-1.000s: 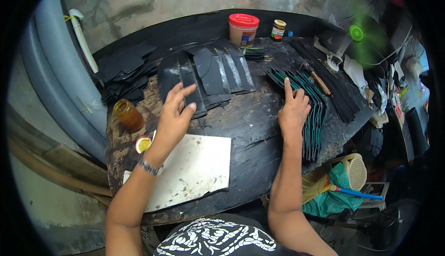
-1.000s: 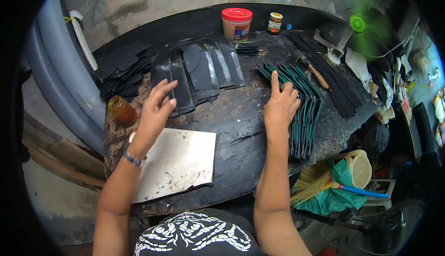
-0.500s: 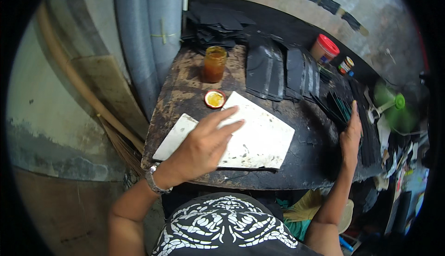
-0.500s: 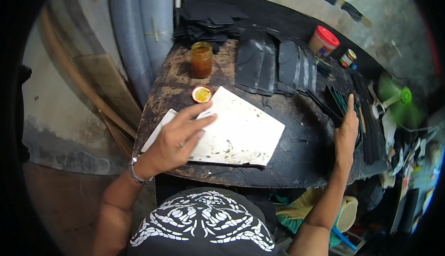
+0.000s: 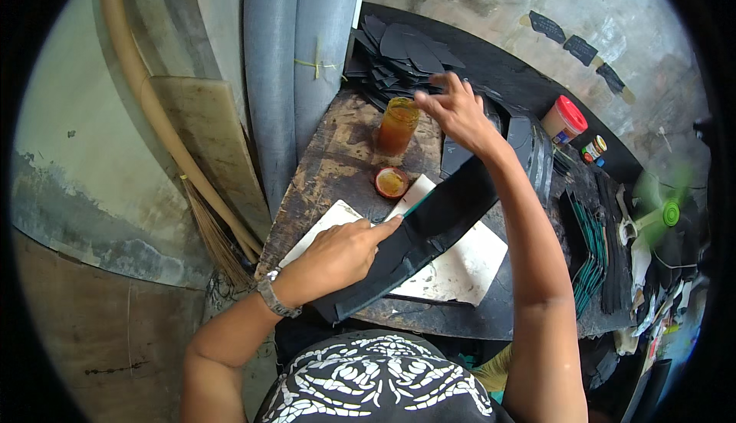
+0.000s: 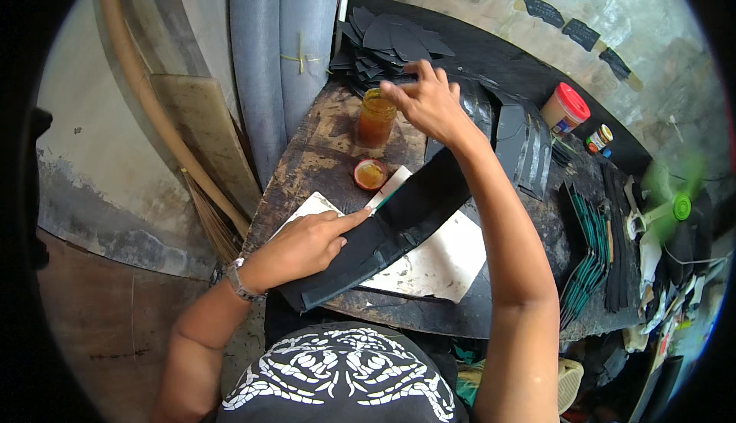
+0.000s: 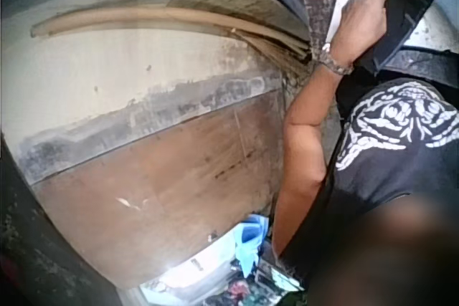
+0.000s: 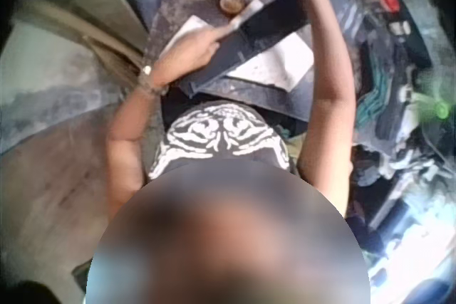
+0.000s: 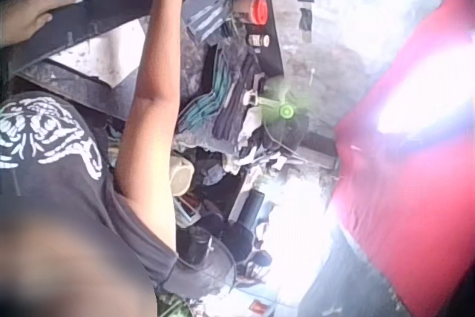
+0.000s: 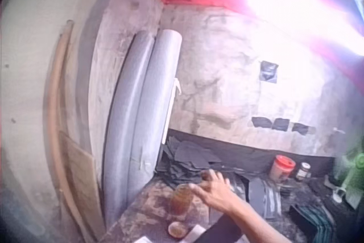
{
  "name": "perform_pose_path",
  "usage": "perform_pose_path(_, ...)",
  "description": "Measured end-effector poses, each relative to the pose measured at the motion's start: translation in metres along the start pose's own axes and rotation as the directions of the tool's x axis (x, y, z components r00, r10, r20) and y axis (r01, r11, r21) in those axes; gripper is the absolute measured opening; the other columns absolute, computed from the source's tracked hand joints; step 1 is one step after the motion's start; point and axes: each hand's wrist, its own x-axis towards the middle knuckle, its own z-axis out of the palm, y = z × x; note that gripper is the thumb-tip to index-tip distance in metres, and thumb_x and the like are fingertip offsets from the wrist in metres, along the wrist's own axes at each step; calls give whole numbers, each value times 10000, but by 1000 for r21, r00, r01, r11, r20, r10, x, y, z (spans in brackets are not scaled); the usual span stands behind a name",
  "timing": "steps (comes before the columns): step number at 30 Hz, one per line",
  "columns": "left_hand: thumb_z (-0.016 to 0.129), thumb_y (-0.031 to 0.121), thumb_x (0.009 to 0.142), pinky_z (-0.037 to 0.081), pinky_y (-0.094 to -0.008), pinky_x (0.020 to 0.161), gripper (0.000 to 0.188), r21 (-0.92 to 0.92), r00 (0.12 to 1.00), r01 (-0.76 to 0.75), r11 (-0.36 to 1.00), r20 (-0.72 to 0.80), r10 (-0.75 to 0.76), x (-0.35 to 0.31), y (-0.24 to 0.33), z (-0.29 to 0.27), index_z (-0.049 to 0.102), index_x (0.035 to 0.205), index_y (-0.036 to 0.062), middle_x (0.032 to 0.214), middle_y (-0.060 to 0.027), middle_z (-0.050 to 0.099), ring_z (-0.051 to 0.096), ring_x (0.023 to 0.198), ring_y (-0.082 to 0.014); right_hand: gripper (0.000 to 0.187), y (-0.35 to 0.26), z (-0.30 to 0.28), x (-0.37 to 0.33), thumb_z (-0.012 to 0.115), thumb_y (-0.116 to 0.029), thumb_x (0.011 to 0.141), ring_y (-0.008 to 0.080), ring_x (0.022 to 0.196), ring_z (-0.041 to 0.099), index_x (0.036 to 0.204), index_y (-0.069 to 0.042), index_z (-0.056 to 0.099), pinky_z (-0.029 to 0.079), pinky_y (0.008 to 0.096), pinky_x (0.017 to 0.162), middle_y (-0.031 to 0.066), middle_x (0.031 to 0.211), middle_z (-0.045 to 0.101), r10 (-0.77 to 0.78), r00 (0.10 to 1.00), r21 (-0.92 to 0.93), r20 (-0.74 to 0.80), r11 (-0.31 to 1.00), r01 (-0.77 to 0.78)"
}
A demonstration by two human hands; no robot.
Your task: The person repeatedly applies a yellowish adhesive from a small jar onto the edges of black leather pieces using a small brush. They work on multiple pieces one at a time, spreading the glue along seams and edges, then placing each treated piece on the table.
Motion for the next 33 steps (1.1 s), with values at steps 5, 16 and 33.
perform_pose_path(5, 620, 88, 853, 495, -432, 887, 559, -197, 980, -84, 977, 160, 116, 9, -23, -14, 544, 1404, 140, 990, -231, 631, 633, 934, -381, 775, -17, 36, 48, 261, -635, 1014, 332, 1349, 384, 1153, -13, 702, 234, 597, 1101, 157, 1383, 499, 168, 978, -324, 125, 938, -120)
perform_pose_path(16, 628, 37, 850, 465, -445, 989, 482, -184, 865, -257, 949, 395, 311, 73, -17, 2, 477, 1308, 55, 1214, -222, 621, 587, 1172, -387, 613, -34, -6, -6, 365, -547, 1035, 300, 1255, 478, 1032, -82, 765, 290, 508, 1080, 153, 1335, 551, 56, 998, -324, 39, 945, -40)
perform_pose_path(33, 589, 43, 751, 420, -267, 564, 651, -289, 759, 303, 908, 650, -46, 47, -45, -40, 564, 1399, 92, 743, 3, 562, 483, 620, -87, 521, -25, 29, -225, 618, -74, 865, 348, 1313, 430, 1381, -135, 581, 342, 451, 1103, 196, 1417, 433, 245, 934, 306, -258, 938, -162)
